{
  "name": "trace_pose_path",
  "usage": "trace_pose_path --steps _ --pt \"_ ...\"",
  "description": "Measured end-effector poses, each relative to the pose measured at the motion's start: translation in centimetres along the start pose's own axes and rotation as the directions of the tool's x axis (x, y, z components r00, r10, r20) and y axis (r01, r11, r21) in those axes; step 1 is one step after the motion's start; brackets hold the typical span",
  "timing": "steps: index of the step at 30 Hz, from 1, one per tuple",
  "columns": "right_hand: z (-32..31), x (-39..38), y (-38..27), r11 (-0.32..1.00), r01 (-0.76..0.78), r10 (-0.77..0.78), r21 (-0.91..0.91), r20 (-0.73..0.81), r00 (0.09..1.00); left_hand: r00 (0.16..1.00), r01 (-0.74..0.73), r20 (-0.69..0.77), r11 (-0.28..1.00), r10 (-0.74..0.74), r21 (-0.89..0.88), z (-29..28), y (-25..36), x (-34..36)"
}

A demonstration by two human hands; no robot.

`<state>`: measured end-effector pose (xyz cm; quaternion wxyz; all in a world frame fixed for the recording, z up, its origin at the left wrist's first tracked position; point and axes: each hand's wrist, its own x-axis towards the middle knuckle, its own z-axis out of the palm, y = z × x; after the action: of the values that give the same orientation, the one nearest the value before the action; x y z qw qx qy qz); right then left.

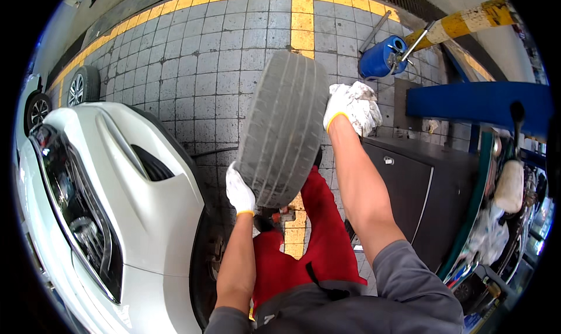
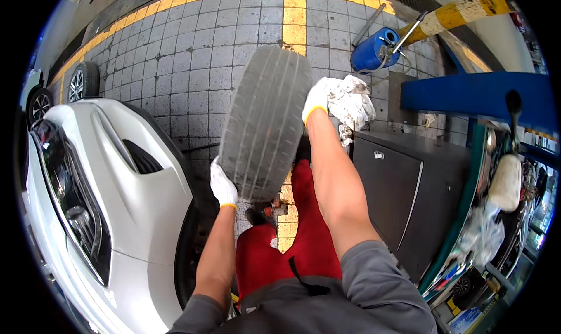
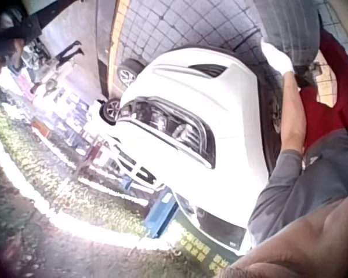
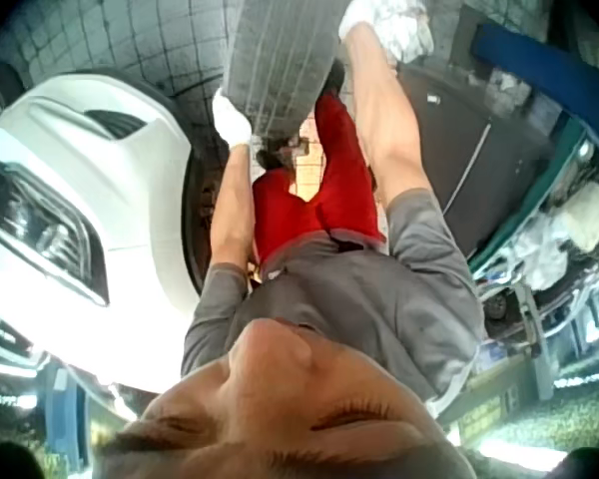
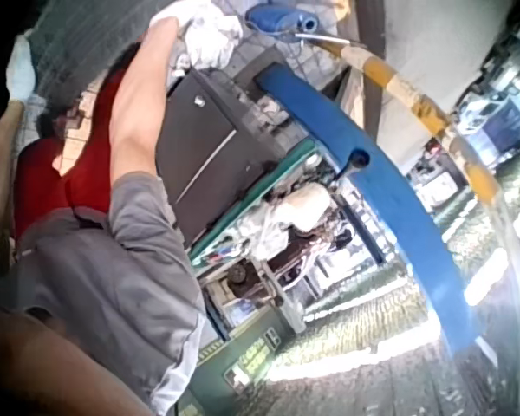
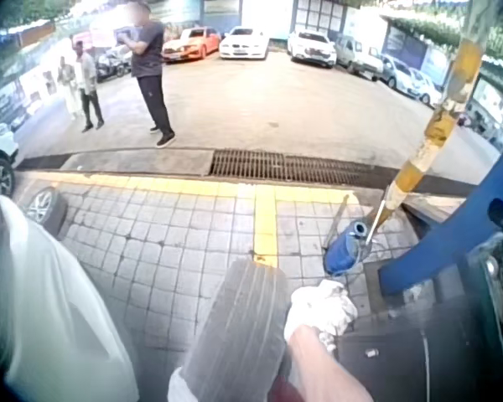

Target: The person uses an impact wrench to loosen and remove lug nuts from two car wheels. After removing the nuts, they take off the wheels and roll them away from the vehicle.

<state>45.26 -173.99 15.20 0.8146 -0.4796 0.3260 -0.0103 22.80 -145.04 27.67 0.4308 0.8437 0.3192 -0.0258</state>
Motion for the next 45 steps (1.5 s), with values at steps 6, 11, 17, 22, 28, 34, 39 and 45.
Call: trace_pose_path --steps 6,11,17,22,28,34,39,45 --pt "8.1 -6.2 -6.9 0.944 -0.32 0.324 -0.075 0.038 0.945 0.948 0.249 -0.209 0.968 -0.241 0.012 1.6 7.0 8.2" --pt "4.8 -15.1 -5.9 0.779 -0.088 0.171 -0.621 0.075 0.982 0.926 0.35 -0.186 0.932 -0.329 0.095 3.5 16.4 13.7" --pt "8.1 -19.9 -4.6 0.477 0.048 0.165 -0.877 0.143 0.976 0.887 0.461 -0.115 0.866 -0.447 0.193 5.7 21.4 20.6" --pt "13.9 -15.2 -5.4 0.419 0.05 0.042 -0.907 0.075 0.996 0.895 0.445 0.263 0.724 -0.359 -0.526 4.7 21.6 27.2" --pt "20.7 -8.2 -10.1 0.163 0.048 0.027 -0.985 0.053 0.998 0.662 0.723 0.574 0.612 -0.482 -0.32 2.3 3.9 24.2" --pt "34.4 2.6 -11.6 -0.007 0.077 0.13 -0.997 0.076 0.989 0.645 0.76 0.542 0.382 -0.538 -0.526 3.8 6.8 27.4" --pt "42.0 7.5 -12.6 0.329 0.226 0.138 -0.917 0.284 0.949 0.607 0.719 0.628 0.001 -0.487 -0.695 1.4 13.2 35.8" --pt "30.9 13.7 -13.8 -0.062 0.049 0.223 -0.997 0.034 0.974 0.637 0.626 0.651 -0.215 -0.413 -0.75 -1.7 14.8 46.4"
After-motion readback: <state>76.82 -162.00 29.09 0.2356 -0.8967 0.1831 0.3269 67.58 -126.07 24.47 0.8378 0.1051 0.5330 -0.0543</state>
